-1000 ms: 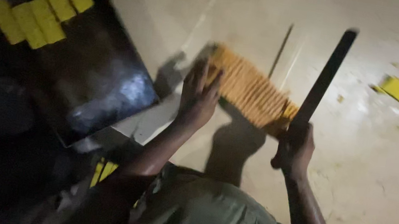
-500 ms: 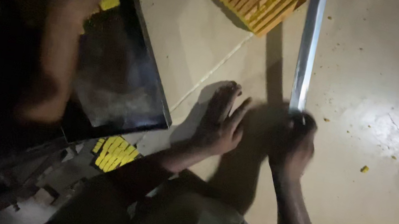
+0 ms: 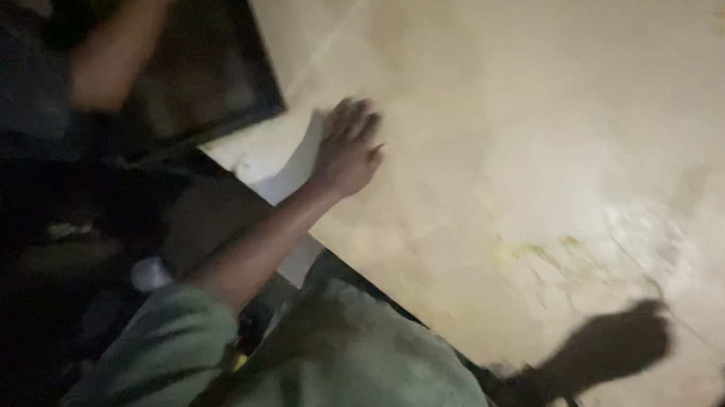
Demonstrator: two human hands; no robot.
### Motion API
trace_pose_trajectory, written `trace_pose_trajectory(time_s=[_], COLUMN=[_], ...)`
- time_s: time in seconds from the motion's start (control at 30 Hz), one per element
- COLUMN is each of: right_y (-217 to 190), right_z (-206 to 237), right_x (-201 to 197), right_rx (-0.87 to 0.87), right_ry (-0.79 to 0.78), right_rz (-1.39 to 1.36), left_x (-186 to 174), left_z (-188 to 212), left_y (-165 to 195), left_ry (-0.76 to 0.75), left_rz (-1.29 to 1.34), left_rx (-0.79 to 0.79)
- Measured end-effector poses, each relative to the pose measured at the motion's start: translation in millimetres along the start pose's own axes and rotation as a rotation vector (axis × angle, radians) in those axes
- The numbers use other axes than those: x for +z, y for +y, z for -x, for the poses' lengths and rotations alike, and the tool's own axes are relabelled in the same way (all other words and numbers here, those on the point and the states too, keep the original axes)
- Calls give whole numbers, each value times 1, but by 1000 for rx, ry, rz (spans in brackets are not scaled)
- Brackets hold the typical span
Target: The person slices a yellow rectangular food block into thin strips using a long knife on a white countertop. They repeatedly cut the block into uniform slices and transfer them to a tray on the left.
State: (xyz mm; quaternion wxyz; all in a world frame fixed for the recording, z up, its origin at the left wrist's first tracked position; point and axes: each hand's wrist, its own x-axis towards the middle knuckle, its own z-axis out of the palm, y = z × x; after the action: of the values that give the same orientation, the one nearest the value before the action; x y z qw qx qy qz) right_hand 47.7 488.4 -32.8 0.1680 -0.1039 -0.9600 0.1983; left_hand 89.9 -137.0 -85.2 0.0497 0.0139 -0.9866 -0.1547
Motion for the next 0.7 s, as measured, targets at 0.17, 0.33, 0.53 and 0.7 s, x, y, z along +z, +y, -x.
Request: trace_pose_trajectory(time_s=[0.17,0.33,0.53,0.7], right_y=[37,67,121,183], right_z=[165,301,303,279], right_x=[-46,-79,-136,-163], right_rx=[134,326,559,846], right_ry=[-234,-261,-284,-214], right_rz=[-248,-502,-395,-221], left_x=[25,64,123,189], left_z=[120,165,107,-52], left_y=[116,291,454,593], left_ry=[-28,-320,-703,-534], left_rz=[43,48,86,21], left_rx=[13,357,1046,1035])
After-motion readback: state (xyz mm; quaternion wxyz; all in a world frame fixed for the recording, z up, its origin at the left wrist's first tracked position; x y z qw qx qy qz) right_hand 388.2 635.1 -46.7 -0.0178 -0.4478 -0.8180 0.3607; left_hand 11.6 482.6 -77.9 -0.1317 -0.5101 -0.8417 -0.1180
